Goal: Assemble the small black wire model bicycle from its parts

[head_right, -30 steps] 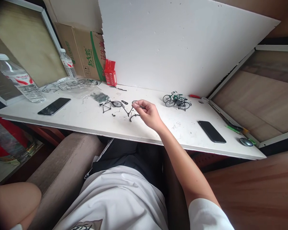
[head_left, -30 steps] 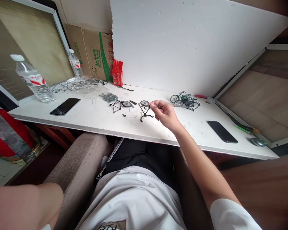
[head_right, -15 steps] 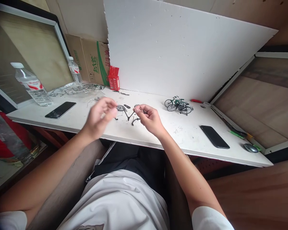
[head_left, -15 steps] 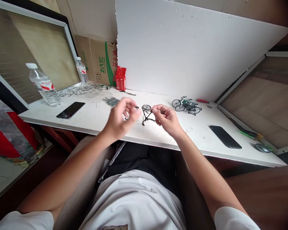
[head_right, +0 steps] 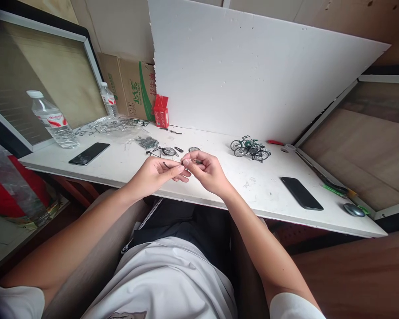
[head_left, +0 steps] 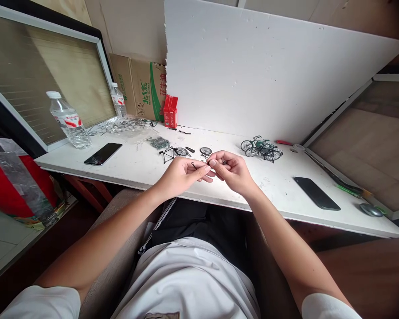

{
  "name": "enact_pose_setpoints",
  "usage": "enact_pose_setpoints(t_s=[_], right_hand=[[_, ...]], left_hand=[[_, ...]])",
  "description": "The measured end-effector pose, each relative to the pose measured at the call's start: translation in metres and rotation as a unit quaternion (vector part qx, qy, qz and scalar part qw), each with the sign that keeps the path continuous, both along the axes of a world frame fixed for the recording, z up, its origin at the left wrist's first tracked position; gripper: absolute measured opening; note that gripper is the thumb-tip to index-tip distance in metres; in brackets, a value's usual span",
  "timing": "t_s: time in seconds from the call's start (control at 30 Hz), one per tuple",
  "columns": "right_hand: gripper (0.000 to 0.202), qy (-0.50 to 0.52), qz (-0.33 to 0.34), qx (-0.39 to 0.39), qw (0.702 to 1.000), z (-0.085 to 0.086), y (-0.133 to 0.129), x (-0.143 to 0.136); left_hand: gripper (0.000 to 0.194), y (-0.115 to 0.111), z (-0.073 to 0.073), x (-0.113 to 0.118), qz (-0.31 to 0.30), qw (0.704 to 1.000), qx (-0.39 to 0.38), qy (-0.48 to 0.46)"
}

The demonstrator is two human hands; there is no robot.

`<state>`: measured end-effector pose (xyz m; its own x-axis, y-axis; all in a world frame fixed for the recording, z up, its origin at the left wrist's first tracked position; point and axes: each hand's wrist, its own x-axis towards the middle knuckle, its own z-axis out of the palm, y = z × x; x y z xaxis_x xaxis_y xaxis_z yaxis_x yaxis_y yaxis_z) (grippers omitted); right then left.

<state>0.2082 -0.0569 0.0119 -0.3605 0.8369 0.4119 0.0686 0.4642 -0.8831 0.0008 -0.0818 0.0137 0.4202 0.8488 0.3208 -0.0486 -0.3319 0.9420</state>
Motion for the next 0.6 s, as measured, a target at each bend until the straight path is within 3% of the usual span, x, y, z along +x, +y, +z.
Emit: enact_pose_setpoints(t_s=[0.3, 0.6], right_hand=[[0.037, 0.027, 0.02, -0.046, 0.998, -0.005, 0.006, 0.004], [0.038, 0.025, 0.033, -0.051, 0.998, -0.003, 0.005, 0.0]], left_hand=[[0.03, -0.014, 0.0, 0.004, 0.108, 0.984, 0.124, 0.061], [0.027, -0.011, -0.004, 0.005, 0.117, 0.983, 0.124, 0.069]])
